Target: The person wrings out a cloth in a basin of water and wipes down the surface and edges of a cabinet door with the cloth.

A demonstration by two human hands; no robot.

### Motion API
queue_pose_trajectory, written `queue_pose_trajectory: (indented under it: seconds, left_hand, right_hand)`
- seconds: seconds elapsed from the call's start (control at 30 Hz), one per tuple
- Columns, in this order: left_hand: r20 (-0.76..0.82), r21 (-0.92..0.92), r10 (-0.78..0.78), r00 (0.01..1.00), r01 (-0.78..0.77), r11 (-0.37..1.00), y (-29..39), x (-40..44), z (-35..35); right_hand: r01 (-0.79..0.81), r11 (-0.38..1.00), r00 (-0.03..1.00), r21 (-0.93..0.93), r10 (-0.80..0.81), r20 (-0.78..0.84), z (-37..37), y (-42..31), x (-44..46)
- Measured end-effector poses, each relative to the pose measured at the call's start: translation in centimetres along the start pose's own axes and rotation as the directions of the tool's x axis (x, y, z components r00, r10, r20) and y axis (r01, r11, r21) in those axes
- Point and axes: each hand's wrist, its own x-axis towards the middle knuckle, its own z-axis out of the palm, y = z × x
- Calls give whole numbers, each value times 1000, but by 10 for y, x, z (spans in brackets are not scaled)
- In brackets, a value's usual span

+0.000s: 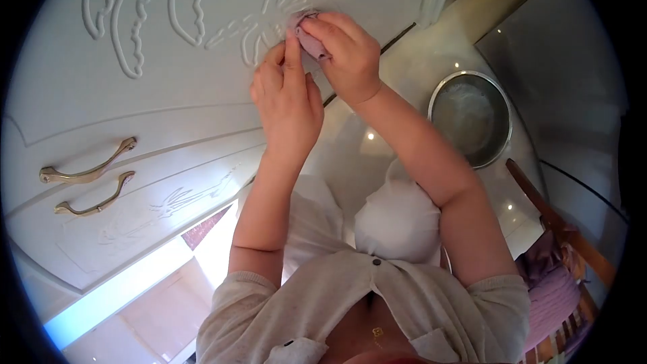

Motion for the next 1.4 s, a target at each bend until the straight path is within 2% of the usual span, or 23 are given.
queue_pose_trajectory:
  seconds: [0.07, 0.1, 0.17, 0.3, 0.4, 0.47, 0.6, 0.67, 0.7, 0.87, 1.0, 1.07, 1.1, 1.17, 1.27, 1.4]
  left_hand:
    - [7, -7, 22, 1000, -21, 1000, -4, 0, 0]
    - [7, -18, 41, 999, -41, 999, -5, 0, 0]
    - [5, -20, 30, 1000, -30, 999, -5, 0, 1]
    - [6, 6, 33, 999, -33, 999, -3, -1, 1]
    - [7, 6, 36, 999, -36, 999, -4, 0, 0]
    - [9, -7, 19, 1000, -19, 1000, -4, 0, 0]
    - [1, 6, 23, 1000, -23, 1000, -2, 0, 0]
    - [9, -30, 27, 1000, -26, 999, -5, 2, -1]
    - [24, -67, 29, 999, -27, 997, -7, 2, -2]
    - [-28, -28, 18, 999, -19, 999, -6, 0, 1]
    - [-28, -20, 17, 999, -17, 1000, -7, 0, 2]
    - [-5, -40, -2, 1000, 1, 999, -7, -3, -2]
    - [13, -54, -13, 1000, 14, 998, -7, -2, -2]
    - [2, -57, -25, 1000, 25, 998, -7, -2, -3]
    - [18, -57, -37, 999, 38, 998, -6, -2, -3]
    - [25, -74, -63, 998, 64, 995, -4, 2, -8]
  right_hand:
    - [-95, 995, 995, 9, 94, 42, 0, 8, -10]
    - [-90, 996, 995, 10, 89, 44, -2, 12, -15]
    - [-172, 983, 980, -65, 178, 92, -6, 20, -26]
    - [-106, 994, 994, 11, 107, -14, -1, -1, -2]
    - [-84, 996, 996, 30, 83, 10, 0, 6, -8]
    - [-184, 981, 979, -56, 188, 76, -4, 19, -26]
    - [-172, 984, 984, -48, 174, 44, -7, 1, -6]
    - [-46, 998, 998, -41, 48, 51, -2, -9, 9]
    - [-37, 999, 997, -28, 39, 60, 0, -5, 2]
    - [-120, 986, 986, -119, 132, 99, -5, 11, -16]
    - [-30, 997, 995, -77, 37, 96, -4, -5, 7]
    - [-103, 994, 984, -35, 107, 142, -7, 2, -4]
    - [-85, 996, 985, -37, 90, 149, -6, 7, -9]
    - [-171, 980, 969, -104, 186, 160, -9, 14, -19]
    - [-142, 989, 978, -47, 147, 148, -7, -9, 5]
    - [-97, 994, 982, -47, 103, 161, -4, 1, -4]
